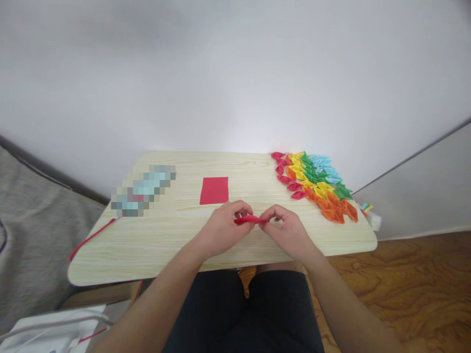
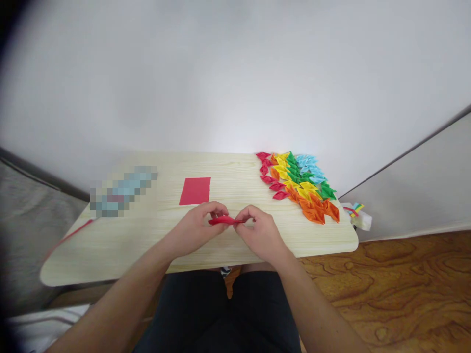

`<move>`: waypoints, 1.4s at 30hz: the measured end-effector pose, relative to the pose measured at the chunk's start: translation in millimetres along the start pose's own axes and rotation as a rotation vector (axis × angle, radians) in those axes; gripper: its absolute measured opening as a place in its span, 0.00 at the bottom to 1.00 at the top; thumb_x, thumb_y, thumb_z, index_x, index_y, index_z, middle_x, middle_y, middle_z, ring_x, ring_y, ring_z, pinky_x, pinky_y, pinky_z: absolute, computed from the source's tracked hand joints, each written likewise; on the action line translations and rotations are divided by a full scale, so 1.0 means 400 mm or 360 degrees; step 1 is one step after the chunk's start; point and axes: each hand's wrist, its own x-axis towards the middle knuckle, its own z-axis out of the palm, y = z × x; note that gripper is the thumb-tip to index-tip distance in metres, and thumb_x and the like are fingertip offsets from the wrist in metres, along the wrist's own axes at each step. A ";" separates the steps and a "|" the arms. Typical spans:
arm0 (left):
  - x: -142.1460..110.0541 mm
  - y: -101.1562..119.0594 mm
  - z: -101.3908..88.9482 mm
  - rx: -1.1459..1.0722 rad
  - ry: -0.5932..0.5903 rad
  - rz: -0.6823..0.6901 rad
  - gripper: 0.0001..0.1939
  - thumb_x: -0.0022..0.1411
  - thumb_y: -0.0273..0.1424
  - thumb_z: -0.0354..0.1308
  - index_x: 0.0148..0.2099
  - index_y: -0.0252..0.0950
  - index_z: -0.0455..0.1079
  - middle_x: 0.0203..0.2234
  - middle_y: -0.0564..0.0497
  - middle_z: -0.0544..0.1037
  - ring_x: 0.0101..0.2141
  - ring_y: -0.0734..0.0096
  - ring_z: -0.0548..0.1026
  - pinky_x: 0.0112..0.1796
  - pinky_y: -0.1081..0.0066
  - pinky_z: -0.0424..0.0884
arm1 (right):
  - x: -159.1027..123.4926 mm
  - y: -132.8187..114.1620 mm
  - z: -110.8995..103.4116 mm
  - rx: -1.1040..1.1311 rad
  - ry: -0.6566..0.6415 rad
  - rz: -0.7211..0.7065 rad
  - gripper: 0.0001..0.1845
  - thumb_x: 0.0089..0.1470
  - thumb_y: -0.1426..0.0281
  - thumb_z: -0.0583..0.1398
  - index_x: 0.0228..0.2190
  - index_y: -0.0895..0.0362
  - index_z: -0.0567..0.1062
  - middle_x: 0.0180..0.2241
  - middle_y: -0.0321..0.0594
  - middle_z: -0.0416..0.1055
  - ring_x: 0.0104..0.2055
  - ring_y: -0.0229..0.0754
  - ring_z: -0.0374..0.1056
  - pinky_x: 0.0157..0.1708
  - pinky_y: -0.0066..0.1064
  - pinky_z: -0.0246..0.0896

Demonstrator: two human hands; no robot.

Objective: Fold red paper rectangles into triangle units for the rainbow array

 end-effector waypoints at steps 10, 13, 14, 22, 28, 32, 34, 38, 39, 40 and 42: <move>0.075 0.062 -0.059 -0.1248 0.0348 0.0035 0.13 0.60 0.33 0.66 0.46 0.38 0.70 0.35 0.51 0.79 0.35 0.70 0.76 0.39 0.69 0.70 | 0.134 -0.116 -0.050 0.1036 0.0085 0.0034 0.11 0.54 0.66 0.70 0.39 0.55 0.77 0.33 0.36 0.78 0.35 0.40 0.72 0.39 0.32 0.65; 0.118 0.084 -0.089 -0.1379 0.0412 0.0033 0.14 0.58 0.34 0.69 0.45 0.37 0.72 0.34 0.51 0.79 0.34 0.71 0.76 0.37 0.71 0.70 | 0.190 -0.151 -0.076 0.0954 0.0086 -0.0049 0.07 0.55 0.66 0.68 0.30 0.56 0.78 0.29 0.35 0.77 0.31 0.38 0.69 0.34 0.30 0.63; 0.130 0.092 -0.103 -0.1401 0.0412 0.0030 0.14 0.58 0.35 0.69 0.44 0.37 0.73 0.34 0.51 0.79 0.34 0.71 0.76 0.36 0.71 0.70 | 0.205 -0.162 -0.087 0.0904 0.0108 -0.0088 0.07 0.55 0.66 0.68 0.30 0.56 0.78 0.27 0.34 0.76 0.30 0.38 0.68 0.33 0.30 0.63; 0.201 0.141 -0.197 -0.1374 0.0612 0.0197 0.09 0.60 0.37 0.69 0.39 0.38 0.77 0.29 0.53 0.78 0.29 0.72 0.72 0.31 0.73 0.69 | 0.283 -0.253 -0.145 0.0920 0.0149 -0.0134 0.12 0.55 0.59 0.69 0.33 0.55 0.81 0.25 0.34 0.76 0.26 0.38 0.69 0.27 0.29 0.64; 0.242 0.178 -0.251 -0.1218 0.0714 0.0343 0.11 0.60 0.37 0.69 0.43 0.39 0.79 0.31 0.51 0.80 0.32 0.68 0.76 0.35 0.69 0.72 | 0.321 -0.282 -0.155 0.0956 0.0249 -0.0284 0.12 0.57 0.59 0.69 0.31 0.54 0.79 0.25 0.34 0.75 0.25 0.37 0.66 0.26 0.28 0.62; 0.257 0.185 -0.283 -0.1130 0.0832 0.0381 0.09 0.58 0.38 0.70 0.39 0.39 0.80 0.30 0.51 0.80 0.31 0.67 0.76 0.32 0.69 0.72 | 0.337 -0.303 -0.162 0.0932 0.0197 -0.0252 0.13 0.56 0.59 0.70 0.28 0.55 0.78 0.24 0.35 0.75 0.24 0.37 0.65 0.24 0.28 0.59; 0.259 0.183 -0.289 -0.1127 0.0840 0.0377 0.09 0.59 0.39 0.70 0.37 0.40 0.79 0.28 0.52 0.80 0.29 0.68 0.75 0.30 0.70 0.72 | 0.341 -0.313 -0.161 0.0934 0.0175 -0.0235 0.13 0.56 0.60 0.70 0.26 0.55 0.77 0.23 0.34 0.74 0.23 0.36 0.64 0.23 0.27 0.58; 0.258 0.183 -0.291 -0.1136 0.0854 0.0374 0.08 0.60 0.38 0.69 0.37 0.40 0.79 0.28 0.52 0.81 0.28 0.69 0.74 0.30 0.70 0.72 | 0.349 -0.317 -0.153 0.0951 0.0171 -0.0281 0.10 0.58 0.60 0.69 0.32 0.54 0.82 0.28 0.38 0.79 0.28 0.39 0.70 0.28 0.29 0.64; 0.257 0.184 -0.291 -0.1128 0.0860 0.0371 0.08 0.60 0.38 0.69 0.37 0.40 0.79 0.28 0.52 0.81 0.28 0.69 0.75 0.29 0.70 0.72 | 0.352 -0.315 -0.151 0.0955 0.0177 -0.0294 0.10 0.58 0.60 0.69 0.33 0.53 0.82 0.29 0.38 0.80 0.28 0.39 0.70 0.28 0.30 0.65; 0.257 0.184 -0.291 -0.1119 0.0862 0.0368 0.08 0.60 0.38 0.69 0.37 0.39 0.80 0.28 0.51 0.81 0.28 0.68 0.75 0.29 0.70 0.72 | 0.355 -0.311 -0.149 0.0959 0.0189 -0.0303 0.10 0.57 0.59 0.69 0.33 0.53 0.82 0.29 0.38 0.80 0.28 0.39 0.70 0.28 0.30 0.65; 0.257 0.184 -0.292 -0.1119 0.0856 0.0362 0.09 0.60 0.39 0.69 0.37 0.39 0.80 0.28 0.51 0.82 0.28 0.67 0.76 0.29 0.70 0.72 | 0.359 -0.302 -0.146 0.0970 0.0209 -0.0303 0.11 0.57 0.59 0.69 0.30 0.53 0.81 0.26 0.36 0.78 0.25 0.38 0.68 0.26 0.29 0.63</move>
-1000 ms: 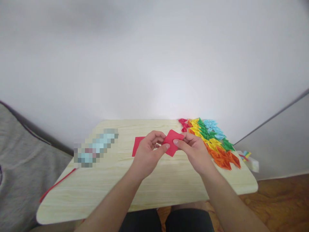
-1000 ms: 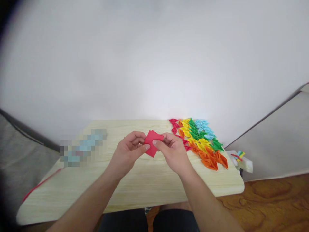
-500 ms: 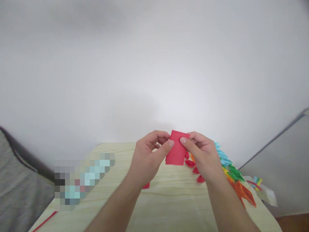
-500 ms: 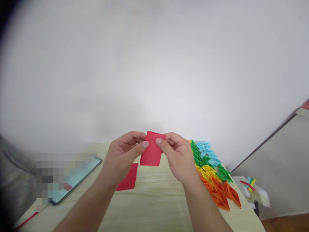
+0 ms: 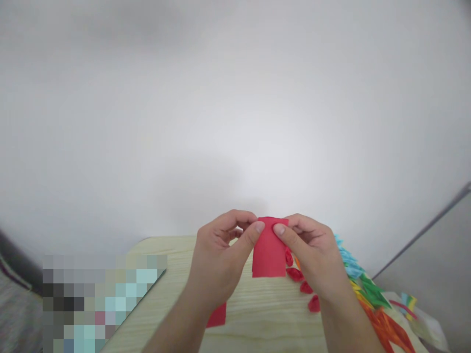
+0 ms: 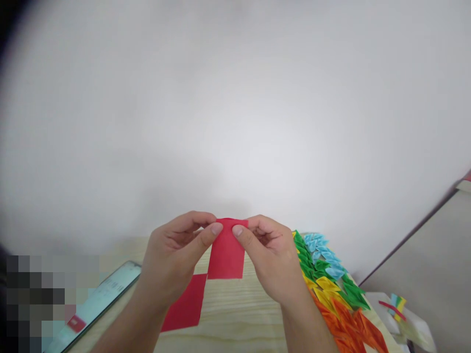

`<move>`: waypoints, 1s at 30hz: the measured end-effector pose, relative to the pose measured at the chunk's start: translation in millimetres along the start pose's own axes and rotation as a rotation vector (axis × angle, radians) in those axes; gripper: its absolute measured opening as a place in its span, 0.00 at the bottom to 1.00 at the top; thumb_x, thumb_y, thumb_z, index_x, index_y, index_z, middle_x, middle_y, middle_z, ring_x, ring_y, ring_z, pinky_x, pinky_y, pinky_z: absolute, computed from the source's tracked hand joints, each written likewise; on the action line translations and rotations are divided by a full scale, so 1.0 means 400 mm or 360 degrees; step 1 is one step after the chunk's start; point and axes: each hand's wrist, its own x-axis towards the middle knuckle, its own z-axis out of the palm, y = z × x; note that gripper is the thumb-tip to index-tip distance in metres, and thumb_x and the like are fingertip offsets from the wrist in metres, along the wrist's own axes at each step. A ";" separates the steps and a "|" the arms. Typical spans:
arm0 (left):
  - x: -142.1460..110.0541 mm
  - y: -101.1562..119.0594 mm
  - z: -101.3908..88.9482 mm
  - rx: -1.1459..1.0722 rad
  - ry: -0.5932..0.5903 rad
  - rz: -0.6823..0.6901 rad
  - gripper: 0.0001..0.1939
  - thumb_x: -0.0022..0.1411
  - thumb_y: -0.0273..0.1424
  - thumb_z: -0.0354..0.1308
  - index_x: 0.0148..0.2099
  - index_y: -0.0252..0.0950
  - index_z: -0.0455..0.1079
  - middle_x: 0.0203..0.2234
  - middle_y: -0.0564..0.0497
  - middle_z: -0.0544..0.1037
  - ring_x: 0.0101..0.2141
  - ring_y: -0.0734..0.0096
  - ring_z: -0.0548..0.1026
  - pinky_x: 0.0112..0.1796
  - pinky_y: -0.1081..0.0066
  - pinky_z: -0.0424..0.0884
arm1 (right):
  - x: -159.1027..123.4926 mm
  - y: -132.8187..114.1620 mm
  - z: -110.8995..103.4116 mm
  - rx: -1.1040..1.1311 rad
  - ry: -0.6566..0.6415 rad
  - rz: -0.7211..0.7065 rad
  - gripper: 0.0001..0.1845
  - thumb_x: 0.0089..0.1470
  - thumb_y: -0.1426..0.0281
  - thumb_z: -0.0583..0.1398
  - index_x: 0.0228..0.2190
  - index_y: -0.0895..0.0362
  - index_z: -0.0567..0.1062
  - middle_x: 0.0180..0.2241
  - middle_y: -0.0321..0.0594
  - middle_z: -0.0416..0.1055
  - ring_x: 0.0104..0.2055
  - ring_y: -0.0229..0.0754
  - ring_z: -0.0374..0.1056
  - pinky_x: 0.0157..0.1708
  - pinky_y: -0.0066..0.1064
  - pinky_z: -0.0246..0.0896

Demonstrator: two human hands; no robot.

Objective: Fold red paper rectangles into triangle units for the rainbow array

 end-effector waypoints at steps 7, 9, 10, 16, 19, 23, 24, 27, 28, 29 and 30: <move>-0.002 -0.018 -0.004 -0.0067 -0.0038 -0.0072 0.10 0.60 0.40 0.69 0.38 0.40 0.79 0.30 0.50 0.81 0.29 0.66 0.77 0.30 0.69 0.74 | -0.003 0.006 -0.001 -0.0071 0.0036 0.0041 0.15 0.55 0.58 0.70 0.26 0.55 0.79 0.23 0.36 0.75 0.24 0.36 0.65 0.24 0.27 0.61; -0.002 -0.024 -0.005 -0.0063 -0.0040 -0.0079 0.10 0.60 0.40 0.68 0.38 0.40 0.78 0.30 0.50 0.81 0.29 0.66 0.77 0.30 0.69 0.74 | -0.003 0.004 0.002 -0.0090 0.0036 0.0048 0.15 0.56 0.58 0.70 0.26 0.55 0.80 0.23 0.35 0.76 0.24 0.36 0.66 0.24 0.28 0.62; -0.002 -0.026 -0.006 -0.0060 -0.0039 -0.0084 0.10 0.60 0.41 0.68 0.38 0.40 0.78 0.30 0.50 0.81 0.29 0.67 0.77 0.29 0.70 0.74 | -0.003 0.004 0.003 -0.0084 0.0024 0.0045 0.14 0.56 0.58 0.70 0.27 0.54 0.80 0.24 0.36 0.76 0.24 0.37 0.67 0.25 0.28 0.63; 0.000 -0.027 -0.008 -0.0053 -0.0064 -0.0052 0.11 0.61 0.41 0.68 0.38 0.39 0.77 0.30 0.51 0.80 0.29 0.69 0.75 0.30 0.71 0.74 | 0.003 0.018 -0.004 -0.0073 -0.0026 -0.0009 0.12 0.58 0.58 0.68 0.34 0.53 0.83 0.27 0.37 0.78 0.28 0.38 0.70 0.28 0.28 0.65; 0.002 -0.027 -0.010 -0.0079 -0.0110 -0.0035 0.10 0.62 0.40 0.67 0.38 0.39 0.77 0.30 0.52 0.79 0.30 0.71 0.74 0.31 0.73 0.72 | 0.004 0.027 -0.010 -0.0163 0.0052 -0.0041 0.14 0.58 0.57 0.69 0.29 0.55 0.80 0.24 0.35 0.76 0.24 0.35 0.64 0.23 0.26 0.59; 0.006 -0.032 -0.017 -0.0063 -0.0227 -0.0087 0.11 0.63 0.41 0.66 0.39 0.39 0.78 0.30 0.51 0.79 0.31 0.70 0.74 0.32 0.72 0.72 | 0.003 0.030 -0.010 -0.0193 0.0087 -0.0060 0.14 0.58 0.57 0.69 0.29 0.55 0.80 0.24 0.35 0.75 0.24 0.35 0.64 0.24 0.26 0.59; 0.007 -0.033 -0.019 -0.0030 -0.0257 -0.0093 0.11 0.63 0.41 0.66 0.39 0.39 0.78 0.31 0.50 0.79 0.31 0.68 0.75 0.33 0.71 0.73 | 0.002 0.029 -0.009 -0.0192 0.0089 -0.0060 0.15 0.58 0.57 0.69 0.29 0.55 0.80 0.24 0.35 0.75 0.24 0.35 0.64 0.24 0.26 0.59; 0.007 -0.035 -0.021 0.0037 -0.0296 -0.0100 0.11 0.64 0.41 0.65 0.40 0.38 0.79 0.31 0.49 0.81 0.33 0.65 0.77 0.35 0.69 0.74 | 0.001 0.022 -0.007 -0.0136 0.0051 -0.0030 0.13 0.58 0.58 0.68 0.32 0.56 0.81 0.26 0.36 0.77 0.26 0.36 0.67 0.26 0.26 0.63; 0.007 -0.033 -0.020 0.0020 -0.0286 -0.0099 0.11 0.64 0.40 0.65 0.40 0.38 0.79 0.31 0.50 0.81 0.32 0.66 0.77 0.34 0.69 0.74 | 0.000 0.018 -0.008 -0.0093 -0.0001 -0.0004 0.13 0.59 0.58 0.68 0.34 0.55 0.82 0.28 0.37 0.78 0.28 0.37 0.69 0.28 0.27 0.65; 0.007 -0.031 -0.019 -0.0015 -0.0262 -0.0099 0.10 0.64 0.40 0.65 0.39 0.38 0.79 0.30 0.50 0.81 0.31 0.68 0.76 0.33 0.71 0.73 | 0.000 0.014 -0.008 -0.0049 -0.0083 0.0032 0.12 0.60 0.59 0.68 0.38 0.55 0.82 0.30 0.37 0.79 0.30 0.38 0.71 0.31 0.27 0.67; 0.007 -0.028 -0.018 -0.0056 -0.0229 -0.0097 0.10 0.64 0.39 0.66 0.38 0.38 0.78 0.28 0.52 0.80 0.30 0.70 0.75 0.31 0.73 0.72 | 0.000 0.010 -0.010 -0.0018 -0.0189 0.0071 0.13 0.60 0.59 0.67 0.40 0.54 0.82 0.31 0.38 0.79 0.32 0.38 0.72 0.33 0.28 0.68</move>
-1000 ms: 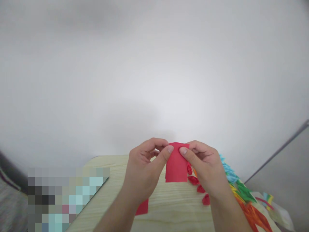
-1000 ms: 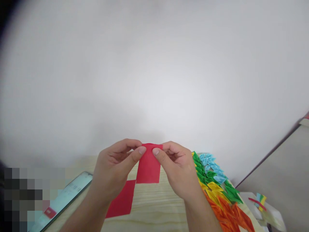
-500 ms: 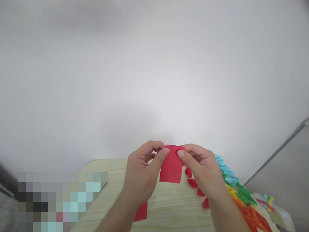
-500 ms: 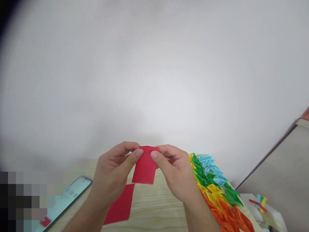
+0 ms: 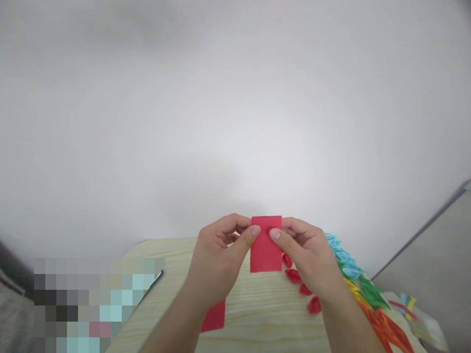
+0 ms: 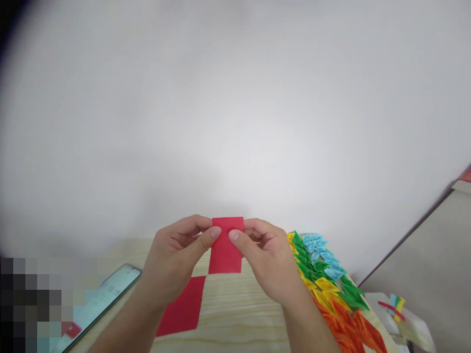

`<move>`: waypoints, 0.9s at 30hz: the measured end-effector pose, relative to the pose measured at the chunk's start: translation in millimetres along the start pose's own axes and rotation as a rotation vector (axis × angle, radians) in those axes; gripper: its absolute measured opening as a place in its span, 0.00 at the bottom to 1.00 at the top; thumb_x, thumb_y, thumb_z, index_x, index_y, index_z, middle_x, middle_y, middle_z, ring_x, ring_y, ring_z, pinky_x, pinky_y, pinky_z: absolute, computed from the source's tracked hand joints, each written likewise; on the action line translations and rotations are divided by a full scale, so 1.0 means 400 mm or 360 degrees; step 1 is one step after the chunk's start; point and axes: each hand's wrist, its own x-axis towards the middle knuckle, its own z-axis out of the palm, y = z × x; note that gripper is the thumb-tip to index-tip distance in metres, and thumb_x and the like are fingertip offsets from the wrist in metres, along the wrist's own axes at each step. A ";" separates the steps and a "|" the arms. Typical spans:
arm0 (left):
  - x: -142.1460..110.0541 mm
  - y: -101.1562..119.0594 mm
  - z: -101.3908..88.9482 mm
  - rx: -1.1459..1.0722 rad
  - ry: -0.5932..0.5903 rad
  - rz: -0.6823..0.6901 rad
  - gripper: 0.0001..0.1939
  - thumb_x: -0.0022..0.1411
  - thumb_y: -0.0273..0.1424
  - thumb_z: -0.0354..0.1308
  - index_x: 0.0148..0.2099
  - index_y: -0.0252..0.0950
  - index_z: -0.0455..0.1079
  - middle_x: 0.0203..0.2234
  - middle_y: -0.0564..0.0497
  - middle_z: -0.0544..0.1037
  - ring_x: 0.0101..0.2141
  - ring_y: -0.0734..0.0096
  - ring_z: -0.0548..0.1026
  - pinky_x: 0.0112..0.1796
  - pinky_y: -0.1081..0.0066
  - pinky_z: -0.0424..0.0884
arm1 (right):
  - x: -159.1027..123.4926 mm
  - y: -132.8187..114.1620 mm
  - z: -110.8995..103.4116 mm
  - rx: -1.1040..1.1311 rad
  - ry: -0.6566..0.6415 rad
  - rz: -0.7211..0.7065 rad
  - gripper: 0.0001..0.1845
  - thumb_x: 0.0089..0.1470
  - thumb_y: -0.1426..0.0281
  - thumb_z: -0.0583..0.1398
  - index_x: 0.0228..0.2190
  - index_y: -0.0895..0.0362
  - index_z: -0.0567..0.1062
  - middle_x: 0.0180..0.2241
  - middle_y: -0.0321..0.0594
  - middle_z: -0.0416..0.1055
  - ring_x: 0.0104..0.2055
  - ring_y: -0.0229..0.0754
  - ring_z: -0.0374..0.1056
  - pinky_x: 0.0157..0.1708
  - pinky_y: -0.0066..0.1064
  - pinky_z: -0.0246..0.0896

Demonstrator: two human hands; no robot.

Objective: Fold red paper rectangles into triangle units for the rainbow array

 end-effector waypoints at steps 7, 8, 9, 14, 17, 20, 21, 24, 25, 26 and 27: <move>0.009 0.020 -0.002 0.0021 0.0099 0.0063 0.10 0.64 0.36 0.67 0.33 0.36 0.78 0.21 0.57 0.75 0.24 0.80 0.70 0.26 0.81 0.67 | -0.006 -0.009 -0.007 -0.0242 -0.0230 0.0143 0.15 0.62 0.59 0.65 0.30 0.56 0.82 0.26 0.36 0.79 0.21 0.30 0.63 0.24 0.23 0.62; 0.009 0.020 -0.003 0.0034 0.0102 0.0069 0.10 0.64 0.35 0.67 0.33 0.36 0.78 0.21 0.57 0.75 0.24 0.80 0.70 0.26 0.81 0.67 | -0.006 -0.008 -0.007 -0.0280 -0.0206 0.0148 0.16 0.62 0.58 0.65 0.29 0.56 0.82 0.26 0.36 0.79 0.19 0.29 0.61 0.22 0.22 0.60; 0.009 0.020 -0.004 0.0042 0.0108 0.0074 0.09 0.64 0.35 0.67 0.32 0.36 0.78 0.21 0.57 0.75 0.24 0.81 0.70 0.26 0.81 0.67 | -0.006 -0.008 -0.006 -0.0310 -0.0193 0.0152 0.16 0.62 0.57 0.65 0.29 0.56 0.82 0.26 0.36 0.79 0.18 0.29 0.59 0.20 0.22 0.57; 0.012 0.010 -0.006 -0.0008 0.0137 0.0019 0.09 0.63 0.36 0.68 0.33 0.36 0.78 0.21 0.57 0.76 0.23 0.81 0.70 0.24 0.82 0.67 | 0.000 -0.011 -0.014 -0.0315 -0.0241 0.0121 0.17 0.63 0.56 0.64 0.31 0.56 0.82 0.27 0.36 0.78 0.22 0.31 0.62 0.20 0.22 0.53; 0.014 0.005 -0.007 -0.0044 0.0149 0.0024 0.09 0.62 0.36 0.69 0.34 0.36 0.78 0.22 0.57 0.77 0.23 0.81 0.71 0.25 0.81 0.67 | 0.001 -0.006 -0.021 -0.0316 -0.0171 0.0041 0.19 0.63 0.56 0.64 0.28 0.56 0.81 0.23 0.33 0.73 0.24 0.31 0.61 0.23 0.22 0.54; 0.014 0.006 -0.008 -0.0034 0.0169 0.0065 0.09 0.61 0.36 0.69 0.33 0.36 0.78 0.22 0.56 0.77 0.23 0.80 0.71 0.25 0.81 0.67 | 0.001 0.007 -0.020 -0.0391 -0.0031 -0.0017 0.19 0.63 0.57 0.65 0.26 0.57 0.81 0.21 0.32 0.70 0.24 0.31 0.59 0.24 0.23 0.53; 0.014 0.007 -0.008 -0.0026 0.0177 0.0075 0.09 0.62 0.36 0.69 0.33 0.36 0.77 0.22 0.56 0.76 0.23 0.80 0.70 0.24 0.81 0.67 | 0.001 0.010 -0.018 -0.0419 0.0001 -0.0029 0.19 0.62 0.56 0.65 0.26 0.57 0.81 0.21 0.32 0.71 0.24 0.31 0.59 0.24 0.24 0.53; 0.016 0.008 -0.010 0.0012 0.0211 0.0087 0.10 0.62 0.37 0.68 0.32 0.36 0.77 0.21 0.56 0.76 0.23 0.80 0.70 0.24 0.81 0.66 | 0.000 0.011 -0.015 -0.0457 -0.0015 -0.0022 0.19 0.63 0.56 0.64 0.27 0.56 0.81 0.23 0.33 0.74 0.26 0.33 0.63 0.27 0.24 0.57; 0.017 0.006 -0.011 0.0024 0.0226 0.0089 0.11 0.62 0.37 0.68 0.32 0.36 0.77 0.22 0.56 0.76 0.23 0.80 0.70 0.24 0.81 0.67 | -0.001 0.009 -0.015 -0.0459 -0.0061 -0.0011 0.19 0.63 0.55 0.63 0.28 0.56 0.81 0.24 0.34 0.75 0.27 0.34 0.65 0.28 0.24 0.59; 0.019 0.005 -0.012 0.0034 0.0240 0.0090 0.11 0.62 0.37 0.68 0.33 0.36 0.77 0.22 0.56 0.76 0.23 0.80 0.70 0.24 0.80 0.67 | -0.002 0.006 -0.016 -0.0466 -0.0111 0.0002 0.19 0.64 0.55 0.63 0.28 0.56 0.81 0.26 0.35 0.77 0.29 0.34 0.67 0.30 0.25 0.60; 0.020 0.002 -0.013 0.0042 0.0254 0.0091 0.11 0.62 0.38 0.68 0.33 0.36 0.77 0.22 0.56 0.76 0.23 0.79 0.71 0.24 0.80 0.67 | -0.003 0.003 -0.018 -0.0484 -0.0147 0.0013 0.20 0.65 0.55 0.62 0.28 0.56 0.81 0.27 0.36 0.78 0.30 0.35 0.69 0.31 0.25 0.61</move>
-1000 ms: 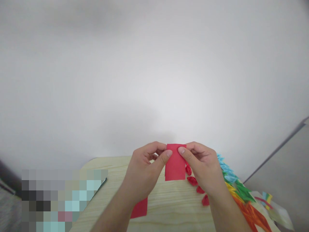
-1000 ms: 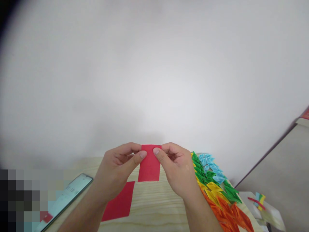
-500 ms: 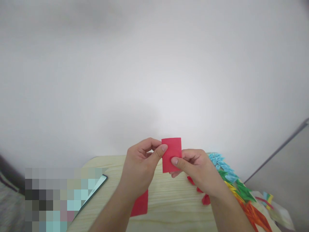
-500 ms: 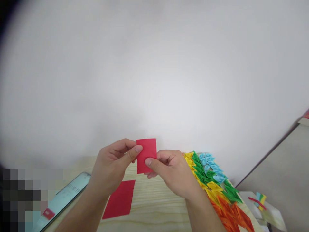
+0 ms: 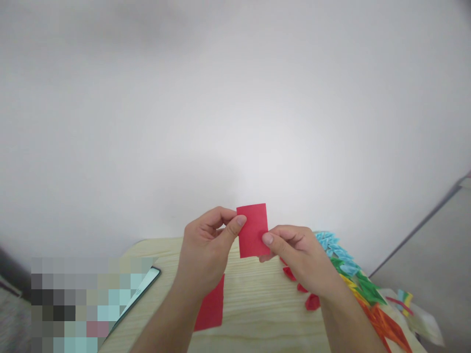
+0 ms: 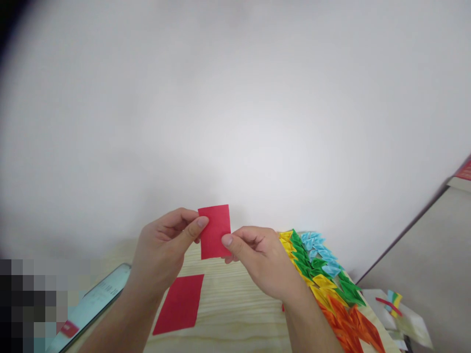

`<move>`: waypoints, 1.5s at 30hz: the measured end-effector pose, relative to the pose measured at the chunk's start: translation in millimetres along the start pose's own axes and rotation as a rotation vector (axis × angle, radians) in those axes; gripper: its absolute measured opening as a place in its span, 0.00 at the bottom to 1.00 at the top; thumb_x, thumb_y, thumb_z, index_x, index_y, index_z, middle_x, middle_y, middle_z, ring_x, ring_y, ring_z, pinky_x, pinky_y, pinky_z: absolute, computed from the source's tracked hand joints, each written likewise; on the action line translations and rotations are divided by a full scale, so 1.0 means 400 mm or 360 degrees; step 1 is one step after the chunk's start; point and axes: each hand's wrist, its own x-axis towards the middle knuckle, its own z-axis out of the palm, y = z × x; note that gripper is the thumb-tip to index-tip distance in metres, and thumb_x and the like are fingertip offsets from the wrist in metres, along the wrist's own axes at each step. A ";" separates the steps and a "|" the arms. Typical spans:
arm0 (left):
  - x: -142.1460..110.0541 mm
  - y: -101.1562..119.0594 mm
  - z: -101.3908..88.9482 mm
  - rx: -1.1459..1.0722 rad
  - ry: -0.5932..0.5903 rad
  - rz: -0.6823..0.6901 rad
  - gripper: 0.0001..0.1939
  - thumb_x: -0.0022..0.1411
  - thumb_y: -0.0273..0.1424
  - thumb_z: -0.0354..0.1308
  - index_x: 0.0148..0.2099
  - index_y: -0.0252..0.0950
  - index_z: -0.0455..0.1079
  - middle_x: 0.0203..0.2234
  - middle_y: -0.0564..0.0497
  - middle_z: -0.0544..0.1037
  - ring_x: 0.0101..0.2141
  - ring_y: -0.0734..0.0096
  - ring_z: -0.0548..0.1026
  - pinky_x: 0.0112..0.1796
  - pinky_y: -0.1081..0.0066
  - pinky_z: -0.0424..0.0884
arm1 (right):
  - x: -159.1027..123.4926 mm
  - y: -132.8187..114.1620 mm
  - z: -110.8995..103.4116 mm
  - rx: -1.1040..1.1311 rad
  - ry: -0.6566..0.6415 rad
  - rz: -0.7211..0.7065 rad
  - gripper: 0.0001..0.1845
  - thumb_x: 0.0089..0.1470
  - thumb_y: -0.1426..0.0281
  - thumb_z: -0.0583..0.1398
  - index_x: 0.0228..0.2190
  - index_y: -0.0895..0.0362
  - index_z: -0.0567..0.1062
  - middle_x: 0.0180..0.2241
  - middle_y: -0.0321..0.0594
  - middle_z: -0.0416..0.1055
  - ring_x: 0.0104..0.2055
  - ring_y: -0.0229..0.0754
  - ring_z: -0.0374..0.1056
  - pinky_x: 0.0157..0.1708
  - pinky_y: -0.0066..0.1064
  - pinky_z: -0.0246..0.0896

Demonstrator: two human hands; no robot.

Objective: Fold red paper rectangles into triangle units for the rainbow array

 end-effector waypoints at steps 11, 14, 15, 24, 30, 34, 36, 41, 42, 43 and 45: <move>-0.001 -0.001 0.001 -0.0042 -0.0001 -0.0015 0.11 0.62 0.38 0.68 0.33 0.36 0.77 0.23 0.55 0.78 0.24 0.77 0.73 0.25 0.79 0.69 | -0.001 -0.005 -0.015 0.0067 -0.0012 -0.0015 0.20 0.66 0.55 0.61 0.30 0.56 0.81 0.28 0.38 0.79 0.31 0.37 0.71 0.34 0.27 0.64; -0.004 0.001 0.004 -0.0119 -0.0093 -0.0073 0.10 0.60 0.37 0.69 0.33 0.36 0.77 0.23 0.55 0.78 0.24 0.77 0.73 0.25 0.79 0.69 | 0.004 0.000 -0.013 0.0247 0.0063 -0.0050 0.17 0.65 0.56 0.62 0.34 0.56 0.80 0.30 0.38 0.78 0.34 0.40 0.72 0.37 0.29 0.67; -0.005 0.002 0.004 -0.0139 -0.0125 -0.0086 0.10 0.60 0.37 0.70 0.34 0.36 0.77 0.23 0.55 0.78 0.24 0.77 0.73 0.25 0.79 0.69 | 0.005 0.001 -0.012 0.0272 0.0082 -0.0055 0.16 0.65 0.57 0.62 0.34 0.56 0.80 0.30 0.38 0.78 0.34 0.40 0.72 0.37 0.29 0.67; -0.011 0.001 0.005 -0.0180 -0.0233 -0.0155 0.10 0.61 0.37 0.69 0.34 0.35 0.77 0.25 0.52 0.78 0.27 0.74 0.73 0.28 0.75 0.70 | 0.003 -0.003 -0.002 0.0258 0.0186 -0.0028 0.15 0.63 0.59 0.63 0.33 0.57 0.81 0.30 0.38 0.79 0.32 0.40 0.72 0.36 0.30 0.67; -0.010 -0.009 0.011 -0.0217 -0.0370 -0.0175 0.10 0.62 0.38 0.68 0.35 0.36 0.77 0.27 0.52 0.78 0.29 0.72 0.72 0.32 0.73 0.71 | 0.007 0.003 -0.001 0.0268 0.0329 -0.0099 0.15 0.61 0.58 0.66 0.31 0.56 0.81 0.26 0.36 0.77 0.28 0.37 0.68 0.29 0.27 0.63; -0.011 -0.005 0.010 -0.0264 -0.0349 -0.0195 0.10 0.62 0.37 0.68 0.34 0.35 0.77 0.27 0.52 0.78 0.29 0.73 0.73 0.32 0.73 0.71 | 0.006 0.011 0.000 0.0286 0.0326 -0.0123 0.12 0.62 0.60 0.66 0.34 0.56 0.84 0.29 0.38 0.79 0.31 0.39 0.72 0.32 0.28 0.67; -0.008 -0.006 0.007 -0.0277 -0.0284 -0.0198 0.11 0.62 0.37 0.69 0.33 0.35 0.76 0.27 0.52 0.79 0.29 0.73 0.73 0.32 0.73 0.71 | 0.006 0.015 0.002 0.0327 0.0294 -0.0146 0.12 0.64 0.60 0.64 0.42 0.54 0.83 0.31 0.38 0.80 0.34 0.41 0.75 0.36 0.30 0.70; 0.009 -0.021 -0.010 -0.0329 -0.0126 -0.0204 0.11 0.62 0.37 0.68 0.34 0.35 0.76 0.25 0.52 0.77 0.28 0.73 0.73 0.32 0.72 0.70 | 0.001 0.012 -0.004 0.0089 0.0305 -0.0439 0.17 0.64 0.69 0.63 0.53 0.46 0.78 0.41 0.39 0.80 0.38 0.42 0.76 0.43 0.36 0.72; 0.012 -0.024 -0.012 -0.0342 -0.0125 -0.0209 0.11 0.62 0.37 0.68 0.34 0.35 0.75 0.25 0.52 0.77 0.28 0.73 0.73 0.32 0.72 0.70 | 0.001 0.008 -0.007 -0.0031 0.0287 -0.0520 0.16 0.63 0.71 0.63 0.50 0.46 0.80 0.43 0.40 0.79 0.40 0.42 0.76 0.44 0.36 0.72; 0.014 -0.026 -0.013 -0.0353 -0.0125 -0.0213 0.11 0.63 0.37 0.68 0.34 0.35 0.75 0.24 0.52 0.77 0.28 0.73 0.73 0.32 0.72 0.69 | 0.000 0.004 -0.010 -0.0143 0.0260 -0.0594 0.14 0.62 0.73 0.64 0.47 0.46 0.82 0.44 0.40 0.79 0.42 0.43 0.75 0.45 0.36 0.72; 0.016 -0.029 -0.014 -0.0366 -0.0128 -0.0221 0.11 0.62 0.37 0.68 0.34 0.35 0.75 0.24 0.52 0.76 0.27 0.73 0.72 0.31 0.72 0.68 | 0.000 -0.002 -0.015 -0.0296 0.0198 -0.0698 0.12 0.61 0.74 0.64 0.42 0.47 0.84 0.45 0.42 0.78 0.45 0.45 0.75 0.46 0.37 0.71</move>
